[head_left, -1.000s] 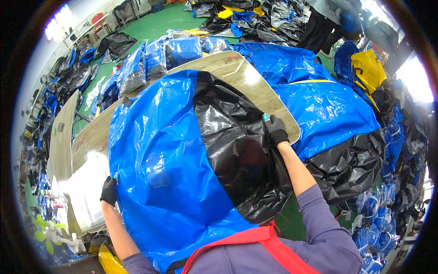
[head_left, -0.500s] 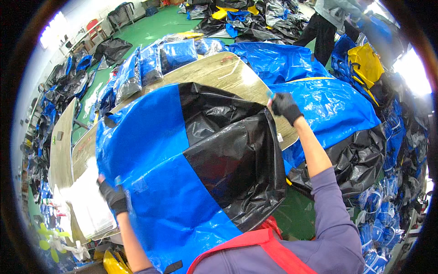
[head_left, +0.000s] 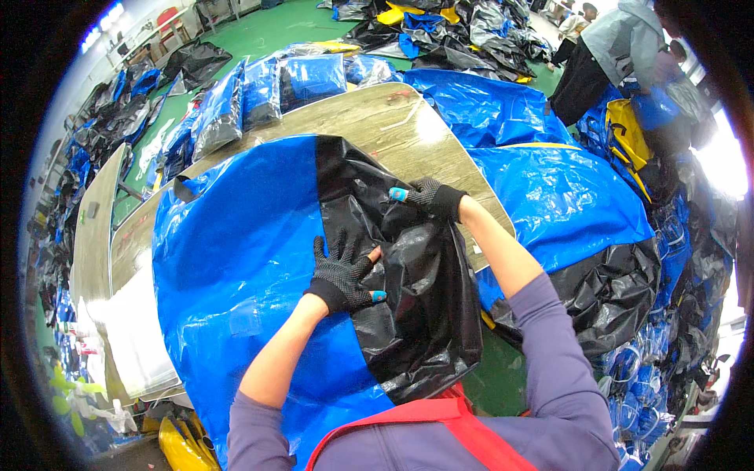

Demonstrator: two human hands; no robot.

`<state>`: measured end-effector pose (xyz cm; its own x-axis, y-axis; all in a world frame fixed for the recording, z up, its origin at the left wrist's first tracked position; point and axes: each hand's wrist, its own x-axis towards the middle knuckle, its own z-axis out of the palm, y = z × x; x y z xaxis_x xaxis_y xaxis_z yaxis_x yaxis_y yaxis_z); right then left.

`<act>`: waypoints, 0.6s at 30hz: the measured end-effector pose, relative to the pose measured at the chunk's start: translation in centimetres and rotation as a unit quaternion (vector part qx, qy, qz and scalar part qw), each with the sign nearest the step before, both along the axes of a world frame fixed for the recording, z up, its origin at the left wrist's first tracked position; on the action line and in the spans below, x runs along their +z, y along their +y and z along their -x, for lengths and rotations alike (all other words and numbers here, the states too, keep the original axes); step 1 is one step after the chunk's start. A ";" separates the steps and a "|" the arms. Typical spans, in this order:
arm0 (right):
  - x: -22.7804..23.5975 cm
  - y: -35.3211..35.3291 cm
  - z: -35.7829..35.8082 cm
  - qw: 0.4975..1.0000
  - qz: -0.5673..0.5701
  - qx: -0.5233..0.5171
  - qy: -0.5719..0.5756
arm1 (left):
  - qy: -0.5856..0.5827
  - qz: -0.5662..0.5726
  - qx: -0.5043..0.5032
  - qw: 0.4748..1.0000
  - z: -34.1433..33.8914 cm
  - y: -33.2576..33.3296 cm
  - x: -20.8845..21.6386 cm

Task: The person folds blue, black, and yellow soft goods on a table, then places each folded item into a clear plastic bag. The person repeats this sequence for multiple items, handling them one at a time.

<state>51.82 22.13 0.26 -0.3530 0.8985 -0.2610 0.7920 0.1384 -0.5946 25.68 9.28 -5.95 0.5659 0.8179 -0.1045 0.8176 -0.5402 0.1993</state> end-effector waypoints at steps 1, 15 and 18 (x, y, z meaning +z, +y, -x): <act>0.9 0.2 -0.1 0.992 -0.119 0.010 -0.041 | -0.012 -0.012 0.007 1.000 0.1 -0.3 -0.5; 1.8 -9.8 -9.5 0.989 0.085 -0.026 0.115 | 0.000 -0.016 0.153 0.988 1.6 5.7 -0.3; 4.6 -11.1 -11.0 0.970 0.167 -0.172 -0.028 | 0.045 -0.067 0.161 0.984 1.8 7.1 -1.8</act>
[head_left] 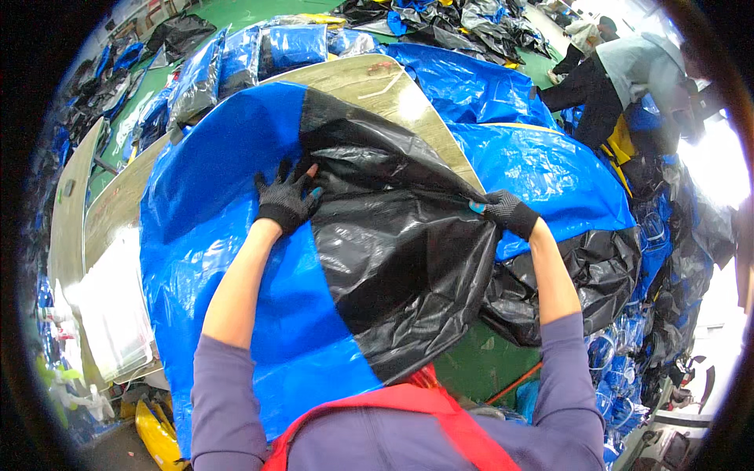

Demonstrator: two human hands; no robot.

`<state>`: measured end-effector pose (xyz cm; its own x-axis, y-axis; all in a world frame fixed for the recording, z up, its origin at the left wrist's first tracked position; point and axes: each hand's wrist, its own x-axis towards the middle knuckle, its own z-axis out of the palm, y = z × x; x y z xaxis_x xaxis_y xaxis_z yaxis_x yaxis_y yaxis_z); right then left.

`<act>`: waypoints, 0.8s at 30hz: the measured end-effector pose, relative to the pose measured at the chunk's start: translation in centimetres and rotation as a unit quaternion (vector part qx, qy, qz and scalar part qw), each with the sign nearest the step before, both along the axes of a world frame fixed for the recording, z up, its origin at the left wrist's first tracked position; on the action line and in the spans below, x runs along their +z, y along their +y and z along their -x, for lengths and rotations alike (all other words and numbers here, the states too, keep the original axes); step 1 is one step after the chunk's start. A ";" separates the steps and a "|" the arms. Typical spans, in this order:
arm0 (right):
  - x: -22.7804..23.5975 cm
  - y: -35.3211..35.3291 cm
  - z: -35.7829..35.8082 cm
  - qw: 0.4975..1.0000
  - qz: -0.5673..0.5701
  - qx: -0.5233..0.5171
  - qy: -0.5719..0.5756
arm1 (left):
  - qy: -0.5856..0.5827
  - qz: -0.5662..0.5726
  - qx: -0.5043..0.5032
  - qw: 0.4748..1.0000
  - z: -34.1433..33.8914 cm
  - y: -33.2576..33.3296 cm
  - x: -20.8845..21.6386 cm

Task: The person folds blue, black, and yellow soft goods on a table, then places each folded item into a clear plastic bag. The person repeats this sequence for multiple items, handling them one at a time.

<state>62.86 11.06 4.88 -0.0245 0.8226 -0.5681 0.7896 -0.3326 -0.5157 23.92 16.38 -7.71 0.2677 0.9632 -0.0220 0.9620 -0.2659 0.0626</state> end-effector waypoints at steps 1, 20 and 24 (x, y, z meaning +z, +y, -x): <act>1.0 0.0 0.3 0.991 -0.053 0.066 -0.105 | 0.008 -0.004 0.006 1.000 -0.2 0.4 -0.4; -8.8 13.6 12.3 0.780 -0.395 0.403 -0.271 | -0.321 0.095 0.625 0.705 22.0 -52.6 -0.9; -7.7 13.7 11.3 0.914 -0.231 0.332 -0.032 | -0.266 0.147 0.632 0.713 25.8 -52.8 3.7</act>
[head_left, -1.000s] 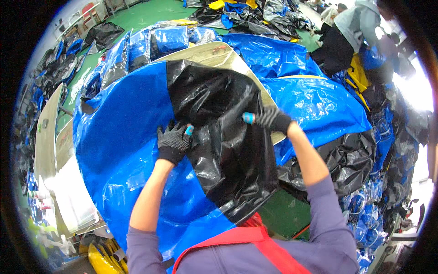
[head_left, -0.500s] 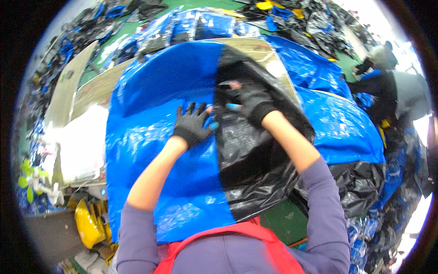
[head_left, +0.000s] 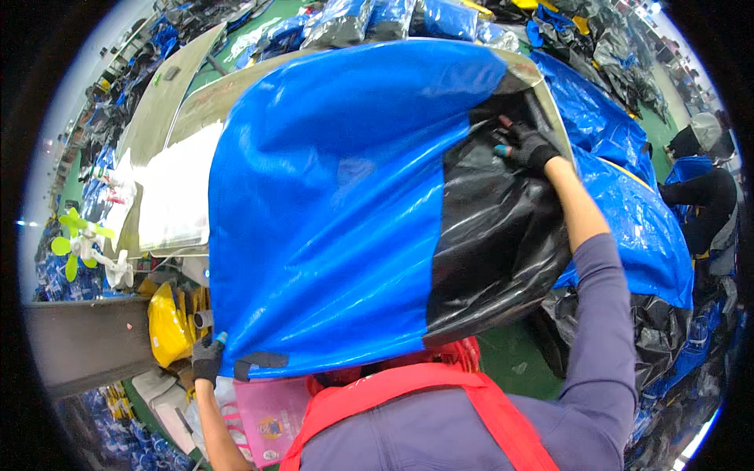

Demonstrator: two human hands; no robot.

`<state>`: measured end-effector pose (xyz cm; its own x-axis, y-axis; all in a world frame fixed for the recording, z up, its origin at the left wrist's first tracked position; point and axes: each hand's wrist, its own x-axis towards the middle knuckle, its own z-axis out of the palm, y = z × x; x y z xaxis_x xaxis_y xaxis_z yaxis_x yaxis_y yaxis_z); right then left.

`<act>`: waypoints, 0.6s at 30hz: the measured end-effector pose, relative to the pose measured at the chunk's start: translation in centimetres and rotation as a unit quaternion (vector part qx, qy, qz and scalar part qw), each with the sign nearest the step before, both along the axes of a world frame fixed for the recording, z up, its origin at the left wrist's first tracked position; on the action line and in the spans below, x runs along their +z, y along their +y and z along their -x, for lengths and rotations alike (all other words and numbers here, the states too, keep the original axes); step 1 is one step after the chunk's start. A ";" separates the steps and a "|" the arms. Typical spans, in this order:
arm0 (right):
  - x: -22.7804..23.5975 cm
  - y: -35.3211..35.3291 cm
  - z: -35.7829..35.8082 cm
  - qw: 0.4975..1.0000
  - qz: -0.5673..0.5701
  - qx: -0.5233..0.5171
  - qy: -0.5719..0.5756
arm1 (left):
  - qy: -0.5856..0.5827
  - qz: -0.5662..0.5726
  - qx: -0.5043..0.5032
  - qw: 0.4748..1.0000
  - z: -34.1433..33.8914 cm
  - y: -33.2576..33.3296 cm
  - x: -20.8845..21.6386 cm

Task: The person folds blue, black, and yellow soft goods on a table, then places each folded item into a clear plastic bag. The person repeats this sequence for multiple items, handling them one at a time.

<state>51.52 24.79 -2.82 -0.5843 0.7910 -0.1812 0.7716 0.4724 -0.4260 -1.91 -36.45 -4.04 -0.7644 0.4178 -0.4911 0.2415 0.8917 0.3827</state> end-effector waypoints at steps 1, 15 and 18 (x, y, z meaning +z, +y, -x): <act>0.3 -0.3 0.2 0.998 -0.039 0.026 -0.035 | 0.109 0.108 -0.103 0.983 -0.6 1.7 1.2; -1.9 3.2 12.5 0.961 -0.223 -0.102 -0.129 | -0.145 -0.538 -0.745 0.367 -41.5 29.9 -8.6; -4.8 4.1 12.6 0.971 -0.199 -0.100 -0.089 | -0.143 -0.426 -0.800 0.397 -39.2 29.6 -7.3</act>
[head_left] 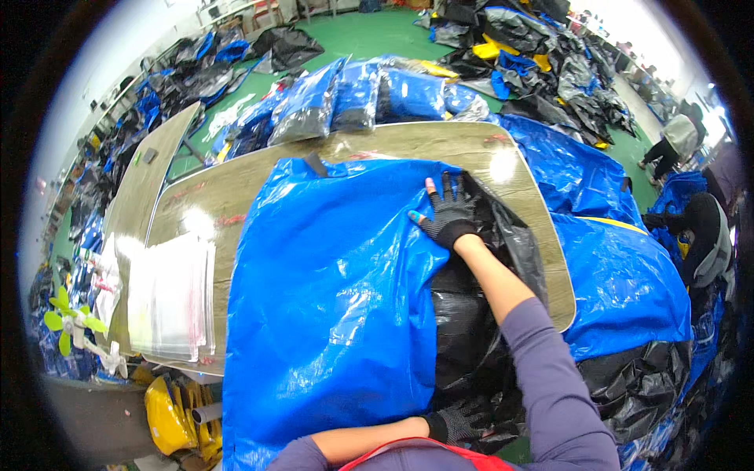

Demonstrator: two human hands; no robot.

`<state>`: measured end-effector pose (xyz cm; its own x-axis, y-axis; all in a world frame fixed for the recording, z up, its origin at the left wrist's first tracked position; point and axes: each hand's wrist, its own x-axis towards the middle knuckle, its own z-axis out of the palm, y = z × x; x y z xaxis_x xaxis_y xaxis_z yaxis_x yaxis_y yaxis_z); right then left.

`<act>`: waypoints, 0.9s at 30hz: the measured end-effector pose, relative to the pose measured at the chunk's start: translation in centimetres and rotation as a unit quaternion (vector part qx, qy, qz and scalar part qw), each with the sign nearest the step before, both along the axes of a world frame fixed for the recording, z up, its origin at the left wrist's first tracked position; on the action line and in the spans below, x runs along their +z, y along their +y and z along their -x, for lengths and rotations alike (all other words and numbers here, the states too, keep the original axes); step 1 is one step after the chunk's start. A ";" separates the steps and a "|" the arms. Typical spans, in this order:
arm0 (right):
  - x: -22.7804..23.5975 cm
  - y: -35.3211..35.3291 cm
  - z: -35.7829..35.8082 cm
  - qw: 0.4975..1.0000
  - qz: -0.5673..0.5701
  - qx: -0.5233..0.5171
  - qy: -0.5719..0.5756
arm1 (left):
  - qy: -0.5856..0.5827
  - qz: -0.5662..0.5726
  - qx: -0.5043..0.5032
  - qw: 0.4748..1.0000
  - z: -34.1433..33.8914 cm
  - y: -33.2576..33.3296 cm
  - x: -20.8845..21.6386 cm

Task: The person folds blue, black, and yellow soft goods on a table, then places each folded item into a clear plastic bag. The person repeats this sequence for multiple items, handling them one at a time.

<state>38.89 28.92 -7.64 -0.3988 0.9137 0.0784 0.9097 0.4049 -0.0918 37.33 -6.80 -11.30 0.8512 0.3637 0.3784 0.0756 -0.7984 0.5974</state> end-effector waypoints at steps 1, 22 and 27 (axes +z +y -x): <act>-0.7 0.2 -0.1 1.000 -0.010 -0.002 0.000 | -0.028 0.206 0.005 0.978 2.4 1.2 2.1; 2.3 -3.5 -9.7 0.964 0.024 0.242 0.106 | 0.204 0.018 0.825 0.527 48.7 28.9 3.1; 7.0 -2.0 -5.4 0.936 -0.200 0.223 0.184 | 0.094 -0.059 0.549 0.829 29.1 24.0 3.8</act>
<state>44.31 26.95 -0.63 -0.6125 0.5304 0.5862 0.5777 0.8064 -0.1260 8.27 17.24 -7.47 0.0807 0.9274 0.3652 0.8779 -0.2396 0.4145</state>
